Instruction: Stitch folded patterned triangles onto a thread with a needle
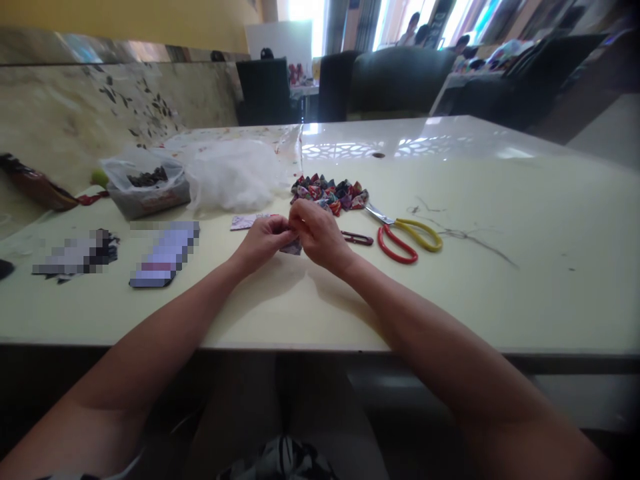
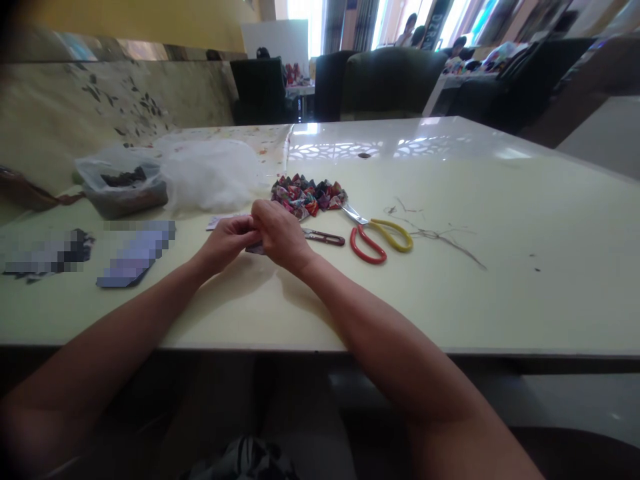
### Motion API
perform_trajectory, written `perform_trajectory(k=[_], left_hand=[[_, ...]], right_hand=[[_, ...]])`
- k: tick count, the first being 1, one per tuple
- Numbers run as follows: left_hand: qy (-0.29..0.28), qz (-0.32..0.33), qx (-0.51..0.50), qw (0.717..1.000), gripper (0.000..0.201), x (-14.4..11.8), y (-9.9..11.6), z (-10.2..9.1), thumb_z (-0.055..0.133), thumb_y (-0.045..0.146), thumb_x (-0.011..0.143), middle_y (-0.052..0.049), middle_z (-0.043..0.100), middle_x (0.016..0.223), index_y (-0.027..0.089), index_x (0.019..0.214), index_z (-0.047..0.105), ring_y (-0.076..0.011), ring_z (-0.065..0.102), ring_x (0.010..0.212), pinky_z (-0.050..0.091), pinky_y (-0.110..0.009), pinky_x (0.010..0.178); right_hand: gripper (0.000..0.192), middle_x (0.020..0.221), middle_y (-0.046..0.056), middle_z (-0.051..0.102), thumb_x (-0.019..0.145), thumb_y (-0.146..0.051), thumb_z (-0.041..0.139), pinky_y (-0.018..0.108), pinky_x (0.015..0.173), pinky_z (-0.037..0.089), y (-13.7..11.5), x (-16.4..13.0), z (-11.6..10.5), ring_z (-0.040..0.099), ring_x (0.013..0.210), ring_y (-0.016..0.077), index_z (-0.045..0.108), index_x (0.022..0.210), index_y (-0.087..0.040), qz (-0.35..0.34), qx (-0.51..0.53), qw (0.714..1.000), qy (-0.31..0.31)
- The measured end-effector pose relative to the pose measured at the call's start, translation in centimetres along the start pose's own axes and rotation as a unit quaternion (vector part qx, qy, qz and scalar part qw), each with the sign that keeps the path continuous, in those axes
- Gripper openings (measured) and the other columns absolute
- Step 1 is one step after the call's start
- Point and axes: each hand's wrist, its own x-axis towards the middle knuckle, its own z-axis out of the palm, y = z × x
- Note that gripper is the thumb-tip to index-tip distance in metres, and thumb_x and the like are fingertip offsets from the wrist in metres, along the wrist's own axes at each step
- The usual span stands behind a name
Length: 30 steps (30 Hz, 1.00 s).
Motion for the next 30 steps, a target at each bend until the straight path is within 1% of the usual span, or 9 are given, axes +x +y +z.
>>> perform_trajectory(k=[3, 7, 13, 15, 19, 22, 25, 27, 30], left_hand=[[-0.001, 0.010, 0.016, 1.000, 0.016, 0.0, 0.0, -0.1, 0.079, 0.030, 0.073, -0.002, 0.068, 0.072, 0.016, 0.075, 0.072, -0.0129, 0.056, 0.066, 0.044, -0.027, 0.065], [0.000, 0.022, 0.026, 0.999, 0.011, 0.0, -0.1, -0.1, 0.077, 0.026, 0.073, -0.002, 0.068, 0.071, 0.015, 0.073, 0.073, -0.0126, 0.056, 0.066, 0.044, -0.026, 0.064], [-0.018, -0.013, -0.058, 0.998, 0.025, 0.1, -0.7, 0.2, 0.085, 0.037, 0.071, -0.003, 0.072, 0.075, 0.015, 0.077, 0.076, -0.0136, 0.061, 0.068, 0.049, -0.028, 0.068], [-0.007, -0.017, -0.079, 0.997, 0.028, 0.2, -0.9, 0.2, 0.087, 0.039, 0.070, -0.003, 0.072, 0.074, 0.015, 0.075, 0.074, -0.0134, 0.061, 0.067, 0.049, -0.028, 0.069], [0.012, -0.028, -0.092, 0.995, 0.030, 0.2, -0.9, 0.1, 0.089, 0.039, 0.067, -0.002, 0.069, 0.070, 0.015, 0.072, 0.073, -0.0125, 0.060, 0.065, 0.048, -0.027, 0.067], [0.006, -0.016, -0.076, 0.997, 0.028, 0.2, -0.8, 0.2, 0.087, 0.039, 0.068, -0.002, 0.069, 0.070, 0.015, 0.073, 0.072, -0.0128, 0.059, 0.065, 0.046, -0.027, 0.066], [-0.003, 0.002, -0.014, 1.000, 0.024, 0.0, -0.8, 0.4, 0.085, 0.033, 0.068, 0.000, 0.064, 0.064, 0.016, 0.066, 0.069, -0.0126, 0.055, 0.062, 0.041, -0.027, 0.060], [-0.008, 0.007, 0.007, 1.000, 0.023, -0.1, -0.8, 0.6, 0.083, 0.030, 0.068, 0.001, 0.061, 0.060, 0.016, 0.061, 0.066, -0.0122, 0.052, 0.060, 0.038, -0.027, 0.059], [-0.002, 0.002, -0.010, 1.000, 0.022, -0.1, -0.8, 0.7, 0.080, 0.033, 0.070, 0.000, 0.064, 0.064, 0.017, 0.065, 0.067, -0.0126, 0.053, 0.061, 0.041, -0.028, 0.062]], right_hand=[[0.022, 0.080, 0.002, 0.052, 0.093, -0.012, 0.045, 0.034, 0.074, 0.037, -0.3, -0.1, -0.2, 0.048, 0.077, 0.0181, 0.033, 0.080, -0.026, 0.018, 0.024, 1.000, 0.000], [0.021, 0.080, 0.002, 0.053, 0.094, -0.013, 0.045, 0.034, 0.074, 0.037, -0.6, -0.2, -0.3, 0.048, 0.078, 0.0179, 0.034, 0.080, -0.025, 0.018, 0.026, 0.999, 0.001], [0.019, 0.083, 0.003, 0.053, 0.097, -0.023, 0.050, 0.032, 0.074, 0.039, 0.0, 0.0, -0.1, 0.050, 0.079, 0.0180, 0.043, 0.079, -0.024, 0.039, 0.047, 0.998, -0.022], [0.020, 0.085, 0.004, 0.054, 0.097, -0.025, 0.052, 0.032, 0.075, 0.040, 0.3, 0.0, -0.2, 0.052, 0.080, 0.0181, 0.046, 0.078, -0.023, 0.038, 0.050, 0.997, -0.032], [0.017, 0.088, 0.004, 0.054, 0.094, -0.020, 0.051, 0.031, 0.075, 0.040, 0.6, 0.0, -0.3, 0.052, 0.080, 0.0172, 0.049, 0.078, -0.022, 0.033, 0.038, 0.998, -0.040], [0.018, 0.088, 0.004, 0.054, 0.094, -0.017, 0.049, 0.031, 0.072, 0.038, 0.2, 0.0, -0.4, 0.051, 0.078, 0.0171, 0.049, 0.077, -0.022, 0.017, 0.019, 0.999, -0.046], [0.020, 0.087, 0.005, 0.055, 0.093, -0.015, 0.048, 0.033, 0.073, 0.038, -0.6, 0.0, -0.3, 0.051, 0.081, 0.0186, 0.046, 0.075, -0.023, 0.000, 0.011, 0.999, -0.048], [0.021, 0.084, 0.004, 0.055, 0.093, -0.015, 0.048, 0.033, 0.074, 0.040, -1.0, 0.0, -0.3, 0.051, 0.080, 0.0186, 0.044, 0.075, -0.023, 0.007, 0.035, 0.999, -0.038], [0.019, 0.077, 0.002, 0.057, 0.095, -0.019, 0.050, 0.033, 0.074, 0.045, -0.9, 0.0, -0.3, 0.053, 0.075, 0.0173, 0.045, 0.078, -0.024, 0.067, 0.138, 0.988, -0.019]])
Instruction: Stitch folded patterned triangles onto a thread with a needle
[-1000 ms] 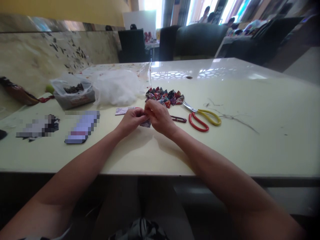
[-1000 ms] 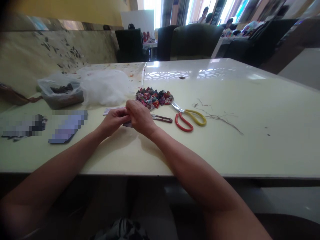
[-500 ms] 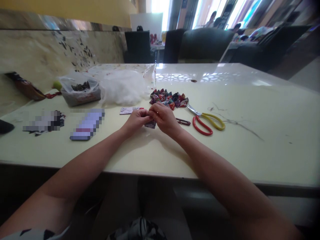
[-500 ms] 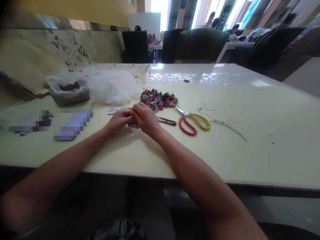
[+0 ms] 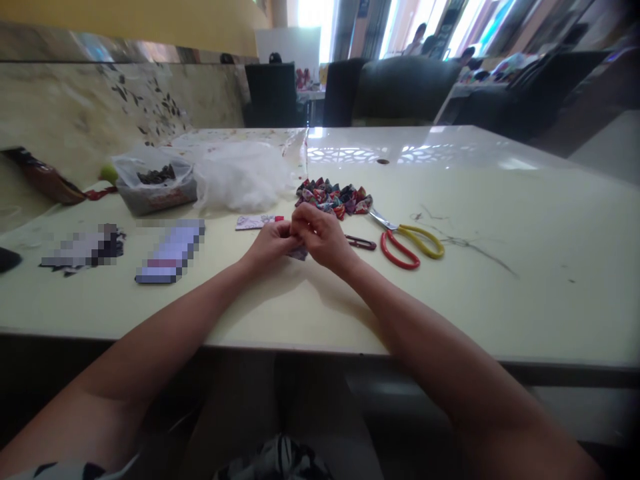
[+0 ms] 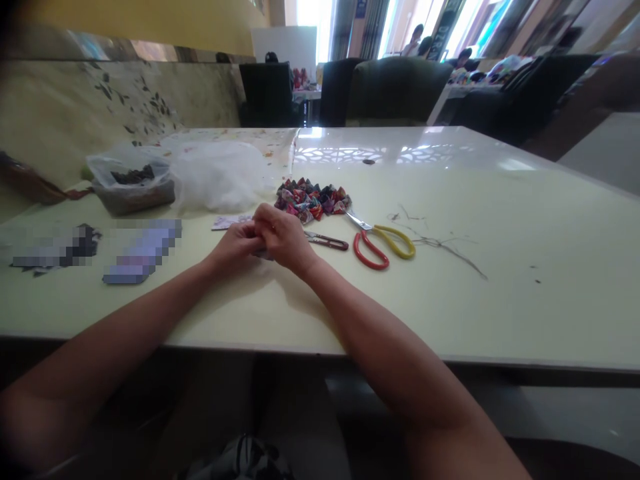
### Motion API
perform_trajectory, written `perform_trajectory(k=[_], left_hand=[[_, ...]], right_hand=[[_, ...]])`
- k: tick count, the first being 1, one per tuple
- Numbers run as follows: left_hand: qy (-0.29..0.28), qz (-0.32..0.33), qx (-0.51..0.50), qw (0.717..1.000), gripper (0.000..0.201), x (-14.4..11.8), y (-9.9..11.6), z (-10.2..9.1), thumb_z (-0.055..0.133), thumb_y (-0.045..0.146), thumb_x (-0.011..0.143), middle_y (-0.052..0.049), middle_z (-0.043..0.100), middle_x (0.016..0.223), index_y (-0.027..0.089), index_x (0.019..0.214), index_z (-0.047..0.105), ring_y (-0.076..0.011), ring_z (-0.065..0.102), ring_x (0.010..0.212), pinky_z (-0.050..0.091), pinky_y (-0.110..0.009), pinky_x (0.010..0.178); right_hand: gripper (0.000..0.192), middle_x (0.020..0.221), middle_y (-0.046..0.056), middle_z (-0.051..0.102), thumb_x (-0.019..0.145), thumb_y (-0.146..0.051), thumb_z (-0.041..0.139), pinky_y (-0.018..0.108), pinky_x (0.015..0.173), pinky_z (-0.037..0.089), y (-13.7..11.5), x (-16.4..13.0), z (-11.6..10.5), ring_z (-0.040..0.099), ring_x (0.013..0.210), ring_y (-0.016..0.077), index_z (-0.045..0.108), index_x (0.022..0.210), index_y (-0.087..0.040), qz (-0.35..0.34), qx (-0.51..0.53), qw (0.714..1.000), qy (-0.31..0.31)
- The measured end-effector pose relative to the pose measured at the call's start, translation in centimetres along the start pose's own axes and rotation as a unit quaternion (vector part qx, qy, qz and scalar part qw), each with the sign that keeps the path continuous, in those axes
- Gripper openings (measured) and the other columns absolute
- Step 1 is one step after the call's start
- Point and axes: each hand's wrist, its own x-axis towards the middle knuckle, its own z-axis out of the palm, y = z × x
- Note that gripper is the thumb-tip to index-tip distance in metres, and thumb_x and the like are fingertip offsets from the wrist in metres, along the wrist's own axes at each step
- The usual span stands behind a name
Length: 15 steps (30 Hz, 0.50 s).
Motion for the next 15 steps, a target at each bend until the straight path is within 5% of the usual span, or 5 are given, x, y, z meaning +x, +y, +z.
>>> perform_trajectory(k=[7, 15], left_hand=[[0.033, -0.006, 0.012, 0.999, 0.018, 0.1, 0.4, -0.3, 0.081, 0.035, 0.074, -0.004, 0.070, 0.072, 0.019, 0.071, 0.073, -0.0156, 0.058, 0.070, 0.047, -0.032, 0.071], [0.087, -0.039, -0.095, 0.991, 0.019, 0.2, 0.6, -0.3, 0.085, 0.031, 0.069, -0.002, 0.071, 0.072, 0.017, 0.074, 0.073, -0.0120, 0.059, 0.065, 0.046, -0.027, 0.064]], right_hand=[[0.035, 0.067, -0.006, 0.050, 0.097, -0.058, 0.062, 0.029, 0.060, 0.050, 1.2, 0.3, -1.3, 0.054, 0.060, 0.0130, 0.046, 0.091, -0.028, 0.133, 0.213, 0.966, 0.055], [0.045, 0.065, -0.010, 0.048, 0.085, -0.055, 0.082, 0.030, 0.066, 0.060, 1.8, 0.7, -2.6, 0.055, 0.059, 0.0106, 0.046, 0.093, -0.028, 0.144, 0.366, 0.915, 0.090]])
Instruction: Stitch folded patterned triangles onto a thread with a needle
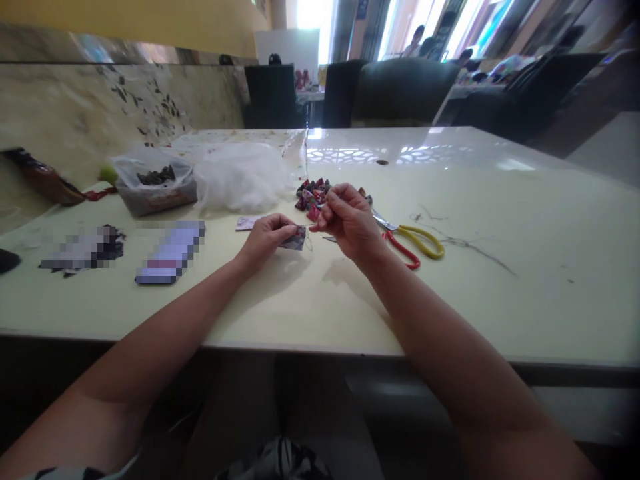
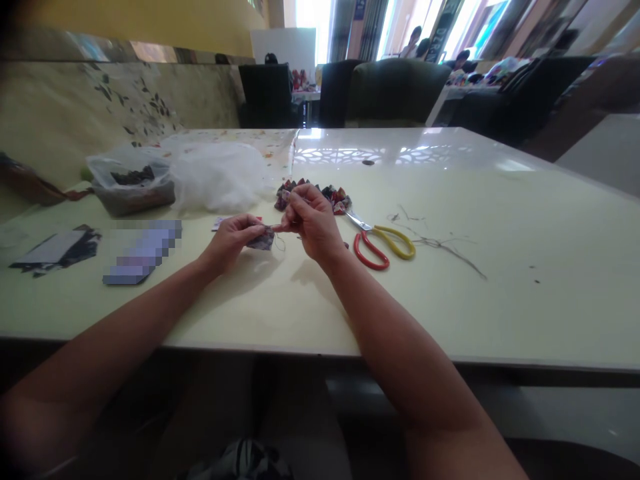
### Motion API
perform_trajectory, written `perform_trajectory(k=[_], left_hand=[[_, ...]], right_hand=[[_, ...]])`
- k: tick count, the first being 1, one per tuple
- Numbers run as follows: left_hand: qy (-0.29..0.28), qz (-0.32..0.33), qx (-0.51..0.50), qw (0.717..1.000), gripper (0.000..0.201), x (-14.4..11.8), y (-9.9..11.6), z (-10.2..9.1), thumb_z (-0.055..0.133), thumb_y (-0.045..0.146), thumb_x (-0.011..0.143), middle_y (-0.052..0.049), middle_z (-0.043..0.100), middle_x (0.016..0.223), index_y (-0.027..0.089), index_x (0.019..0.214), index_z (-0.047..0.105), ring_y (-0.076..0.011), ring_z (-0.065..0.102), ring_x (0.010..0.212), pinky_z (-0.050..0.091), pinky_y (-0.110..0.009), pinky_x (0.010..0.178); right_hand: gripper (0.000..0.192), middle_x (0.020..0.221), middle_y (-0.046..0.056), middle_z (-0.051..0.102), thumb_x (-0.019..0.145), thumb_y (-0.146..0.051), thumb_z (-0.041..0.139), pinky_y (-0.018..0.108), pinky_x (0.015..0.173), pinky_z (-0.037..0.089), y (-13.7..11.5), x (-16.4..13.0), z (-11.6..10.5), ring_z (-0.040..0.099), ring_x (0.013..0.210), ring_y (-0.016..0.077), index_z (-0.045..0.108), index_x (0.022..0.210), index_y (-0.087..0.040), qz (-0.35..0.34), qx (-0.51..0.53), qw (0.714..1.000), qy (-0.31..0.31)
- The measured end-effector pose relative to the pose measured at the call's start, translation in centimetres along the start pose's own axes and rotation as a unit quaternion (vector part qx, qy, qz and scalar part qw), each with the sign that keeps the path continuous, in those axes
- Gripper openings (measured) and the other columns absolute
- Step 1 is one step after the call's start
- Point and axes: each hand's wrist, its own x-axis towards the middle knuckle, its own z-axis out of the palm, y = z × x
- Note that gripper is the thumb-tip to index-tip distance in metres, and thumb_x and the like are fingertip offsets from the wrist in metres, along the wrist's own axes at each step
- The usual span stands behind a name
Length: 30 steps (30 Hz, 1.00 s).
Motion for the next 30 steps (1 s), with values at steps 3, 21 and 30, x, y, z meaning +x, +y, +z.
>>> perform_trajectory(k=[3, 21, 30], left_hand=[[0.012, -0.009, -0.023, 1.000, 0.021, 0.1, 0.1, -0.1, 0.086, 0.031, 0.069, -0.003, 0.073, 0.073, 0.016, 0.075, 0.073, -0.0121, 0.062, 0.065, 0.050, -0.026, 0.065], [0.061, -0.019, -0.058, 0.996, 0.026, 0.8, 0.1, -0.9, 0.090, 0.031, 0.064, -0.002, 0.072, 0.070, 0.015, 0.075, 0.073, -0.0110, 0.063, 0.063, 0.053, -0.025, 0.065], [0.084, -0.025, -0.084, 0.993, 0.025, 0.9, 0.3, -1.0, 0.090, 0.029, 0.061, -0.001, 0.072, 0.070, 0.015, 0.074, 0.075, -0.0102, 0.062, 0.063, 0.052, -0.023, 0.062]], right_hand=[[0.043, 0.063, -0.010, 0.047, 0.085, -0.051, 0.083, 0.030, 0.069, 0.061, -0.1, 0.4, -0.5, 0.053, 0.058, 0.0099, 0.047, 0.090, -0.028, -0.019, 0.025, 0.999, 0.032], [0.015, 0.067, -0.005, 0.041, 0.096, -0.018, 0.053, 0.033, 0.070, 0.052, 0.9, 3.6, -6.4, 0.047, 0.057, 0.0103, 0.045, 0.086, -0.026, -0.138, -0.177, 0.943, 0.247], [0.016, 0.078, -0.002, 0.043, 0.102, -0.026, 0.049, 0.031, 0.066, 0.048, 0.9, 4.5, -10.0, 0.047, 0.066, 0.0113, 0.047, 0.087, -0.024, -0.210, -0.325, 0.864, 0.324]])
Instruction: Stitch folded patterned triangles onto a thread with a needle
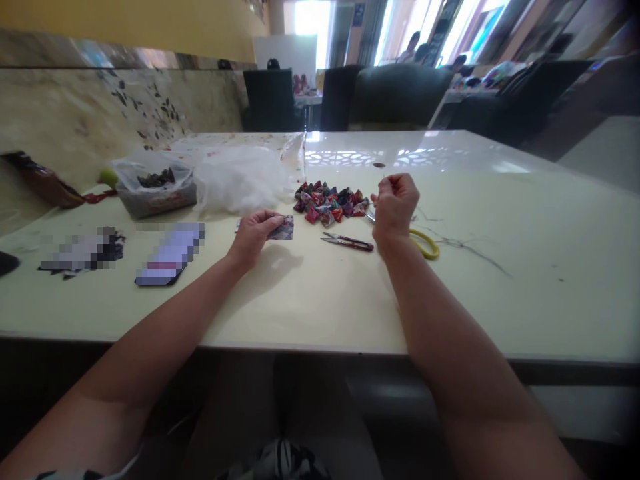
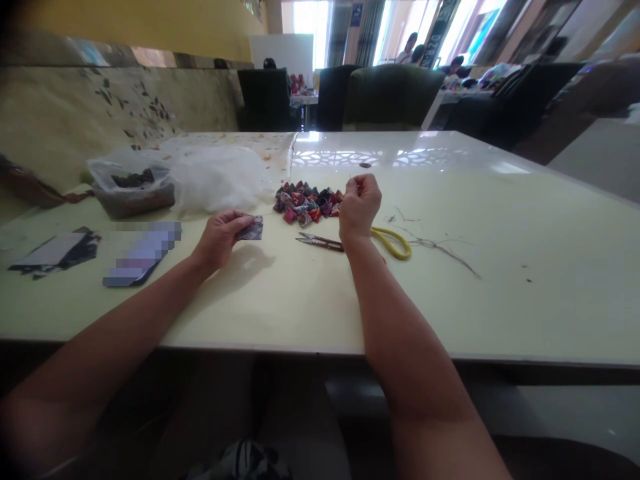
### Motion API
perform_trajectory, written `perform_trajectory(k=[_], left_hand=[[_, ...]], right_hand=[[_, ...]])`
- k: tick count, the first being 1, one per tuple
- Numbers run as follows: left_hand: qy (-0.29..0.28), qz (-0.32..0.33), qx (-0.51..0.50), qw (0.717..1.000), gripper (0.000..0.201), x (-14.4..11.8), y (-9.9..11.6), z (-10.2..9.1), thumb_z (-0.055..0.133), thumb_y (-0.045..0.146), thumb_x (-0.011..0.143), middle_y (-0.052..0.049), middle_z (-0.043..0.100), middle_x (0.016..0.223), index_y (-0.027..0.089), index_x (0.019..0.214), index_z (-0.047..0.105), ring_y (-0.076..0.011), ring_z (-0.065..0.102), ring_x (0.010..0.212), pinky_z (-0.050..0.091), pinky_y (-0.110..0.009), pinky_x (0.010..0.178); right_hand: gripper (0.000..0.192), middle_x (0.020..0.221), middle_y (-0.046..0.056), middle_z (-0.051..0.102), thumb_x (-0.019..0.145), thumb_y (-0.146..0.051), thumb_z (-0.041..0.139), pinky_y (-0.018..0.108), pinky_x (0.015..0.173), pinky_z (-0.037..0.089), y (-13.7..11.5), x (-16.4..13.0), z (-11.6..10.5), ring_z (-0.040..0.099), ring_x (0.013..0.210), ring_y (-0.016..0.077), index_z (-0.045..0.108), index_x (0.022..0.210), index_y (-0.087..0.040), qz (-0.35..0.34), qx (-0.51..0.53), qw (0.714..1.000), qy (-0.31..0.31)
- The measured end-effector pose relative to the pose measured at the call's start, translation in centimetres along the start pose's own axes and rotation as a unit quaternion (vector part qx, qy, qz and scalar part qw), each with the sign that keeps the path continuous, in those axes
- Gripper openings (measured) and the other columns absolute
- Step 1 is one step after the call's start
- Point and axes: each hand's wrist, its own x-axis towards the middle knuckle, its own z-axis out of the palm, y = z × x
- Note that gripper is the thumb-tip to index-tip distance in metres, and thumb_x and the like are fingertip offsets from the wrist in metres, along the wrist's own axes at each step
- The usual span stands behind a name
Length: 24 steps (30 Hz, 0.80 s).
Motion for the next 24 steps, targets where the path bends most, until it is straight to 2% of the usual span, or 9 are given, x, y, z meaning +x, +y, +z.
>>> perform_trajectory(k=[2, 6, 9, 11, 14, 18, 24], left_hand=[[0.001, 0.001, -0.002, 1.000, 0.025, 0.1, 0.0, 0.0, 0.091, 0.030, 0.061, -0.001, 0.072, 0.070, 0.015, 0.074, 0.075, -0.0099, 0.062, 0.063, 0.052, -0.023, 0.062], [-0.005, 0.005, -0.001, 1.000, 0.028, 0.1, 0.0, 0.0, 0.093, 0.032, 0.062, -0.002, 0.073, 0.073, 0.015, 0.077, 0.076, -0.0106, 0.064, 0.065, 0.053, -0.024, 0.065], [-0.018, 0.015, 0.005, 1.000, 0.031, 0.1, -0.1, 0.0, 0.094, 0.034, 0.063, -0.002, 0.074, 0.075, 0.015, 0.079, 0.076, -0.0118, 0.065, 0.067, 0.056, -0.027, 0.070], [-0.030, 0.022, 0.011, 0.999, 0.032, 0.0, -0.2, 0.1, 0.095, 0.035, 0.063, -0.003, 0.075, 0.077, 0.016, 0.080, 0.075, -0.0125, 0.066, 0.068, 0.057, -0.028, 0.071], [-0.043, 0.031, 0.015, 0.998, 0.034, -0.1, -0.3, 0.1, 0.095, 0.037, 0.063, -0.003, 0.076, 0.077, 0.016, 0.080, 0.075, -0.0130, 0.067, 0.069, 0.056, -0.028, 0.071], [-0.051, 0.032, 0.020, 0.998, 0.034, -0.3, -0.2, 0.1, 0.095, 0.037, 0.063, -0.004, 0.076, 0.077, 0.016, 0.079, 0.075, -0.0131, 0.067, 0.068, 0.056, -0.028, 0.070], [-0.058, 0.035, 0.049, 0.996, 0.027, -0.4, -0.1, 0.1, 0.090, 0.035, 0.069, -0.004, 0.076, 0.079, 0.016, 0.081, 0.077, -0.0138, 0.067, 0.069, 0.056, -0.029, 0.071]], right_hand=[[0.018, 0.081, -0.001, 0.045, 0.104, -0.031, 0.048, 0.031, 0.068, 0.049, -0.2, 0.1, -0.2, 0.048, 0.070, 0.0122, 0.049, 0.088, -0.023, -0.016, -0.025, 1.000, -0.004], [0.015, 0.082, 0.001, 0.048, 0.104, -0.030, 0.052, 0.031, 0.068, 0.047, -1.9, -0.8, 0.4, 0.052, 0.073, 0.0140, 0.054, 0.090, -0.023, -0.043, -0.045, 0.994, -0.088], [0.015, 0.074, 0.000, 0.048, 0.098, -0.021, 0.055, 0.032, 0.066, 0.044, -3.8, -2.8, 1.4, 0.050, 0.070, 0.0150, 0.054, 0.083, -0.023, -0.034, -0.040, 0.989, -0.139], [0.016, 0.070, -0.001, 0.050, 0.092, -0.016, 0.059, 0.032, 0.066, 0.042, -5.1, -4.4, 2.0, 0.049, 0.069, 0.0152, 0.055, 0.078, -0.023, -0.015, -0.020, 0.979, -0.203], [0.014, 0.072, 0.000, 0.056, 0.086, -0.013, 0.063, 0.033, 0.071, 0.043, -6.5, -6.4, 2.7, 0.051, 0.073, 0.0161, 0.060, 0.076, -0.022, -0.020, -0.002, 0.963, -0.269], [0.012, 0.076, 0.000, 0.061, 0.086, -0.016, 0.066, 0.033, 0.075, 0.043, -7.8, -7.4, 2.9, 0.052, 0.075, 0.0156, 0.063, 0.075, -0.021, -0.016, -0.004, 0.951, -0.308], [0.015, 0.069, -0.001, 0.060, 0.087, -0.017, 0.066, 0.031, 0.071, 0.042, -8.6, -7.2, 2.7, 0.050, 0.068, 0.0145, 0.061, 0.073, -0.022, 0.009, -0.010, 0.951, -0.309]])
